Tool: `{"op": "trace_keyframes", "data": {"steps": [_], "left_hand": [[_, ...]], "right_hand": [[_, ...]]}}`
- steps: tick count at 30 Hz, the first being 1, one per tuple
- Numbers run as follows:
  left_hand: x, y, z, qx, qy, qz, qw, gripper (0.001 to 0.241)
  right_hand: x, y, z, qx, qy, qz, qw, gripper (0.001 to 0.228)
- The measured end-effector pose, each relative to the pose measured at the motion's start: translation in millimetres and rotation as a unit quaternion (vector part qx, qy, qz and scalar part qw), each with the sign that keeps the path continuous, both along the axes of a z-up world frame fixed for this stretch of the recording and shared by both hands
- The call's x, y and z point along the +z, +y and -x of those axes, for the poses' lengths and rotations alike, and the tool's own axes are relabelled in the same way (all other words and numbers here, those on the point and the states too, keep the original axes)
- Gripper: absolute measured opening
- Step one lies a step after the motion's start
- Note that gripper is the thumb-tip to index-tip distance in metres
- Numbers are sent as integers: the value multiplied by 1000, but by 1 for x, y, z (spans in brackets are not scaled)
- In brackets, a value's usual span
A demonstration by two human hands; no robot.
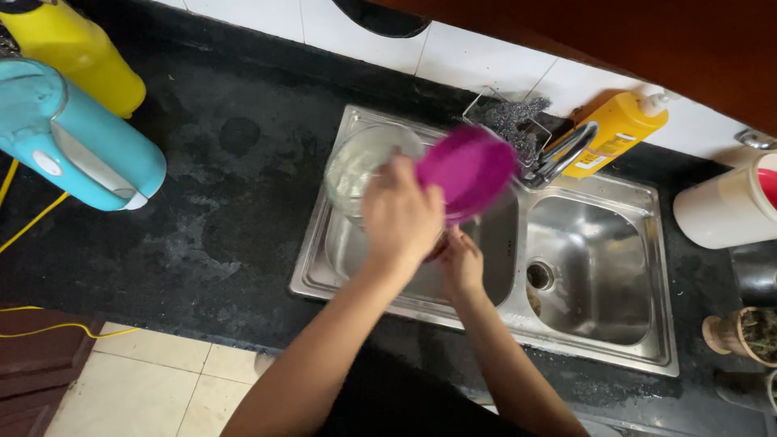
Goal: Rinsing and washing a large glass jar and a tall glass in a kitchen sink.
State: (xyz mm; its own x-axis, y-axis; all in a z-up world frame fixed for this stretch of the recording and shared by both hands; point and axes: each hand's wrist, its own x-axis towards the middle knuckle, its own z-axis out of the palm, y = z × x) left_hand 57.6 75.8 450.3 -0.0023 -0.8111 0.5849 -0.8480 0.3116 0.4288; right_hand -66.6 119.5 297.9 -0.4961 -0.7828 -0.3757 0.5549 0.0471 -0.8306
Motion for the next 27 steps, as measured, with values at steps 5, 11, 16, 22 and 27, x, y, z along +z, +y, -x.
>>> {"op": "trace_keyframes", "data": {"steps": [5,11,16,22,27], "left_hand": [[27,0,-95,54,360,-227,903,47],[-89,1,-122,172,694,-169,678,50],[-176,37,-149,193,819,-207,499,42],[-122,123,-169,172,901,-90,389,46],[-62,203,-189,137,919,-26,368,34]], "right_hand": [[91,-11,23,47,296,-20,954,24],[200,-29,18,229,557,3,799,26],[256,-29,-24,338,477,56,809,24],[293,-1,-78,508,319,141,788,22],[309,30,-127,600,256,179,737,25]]}}
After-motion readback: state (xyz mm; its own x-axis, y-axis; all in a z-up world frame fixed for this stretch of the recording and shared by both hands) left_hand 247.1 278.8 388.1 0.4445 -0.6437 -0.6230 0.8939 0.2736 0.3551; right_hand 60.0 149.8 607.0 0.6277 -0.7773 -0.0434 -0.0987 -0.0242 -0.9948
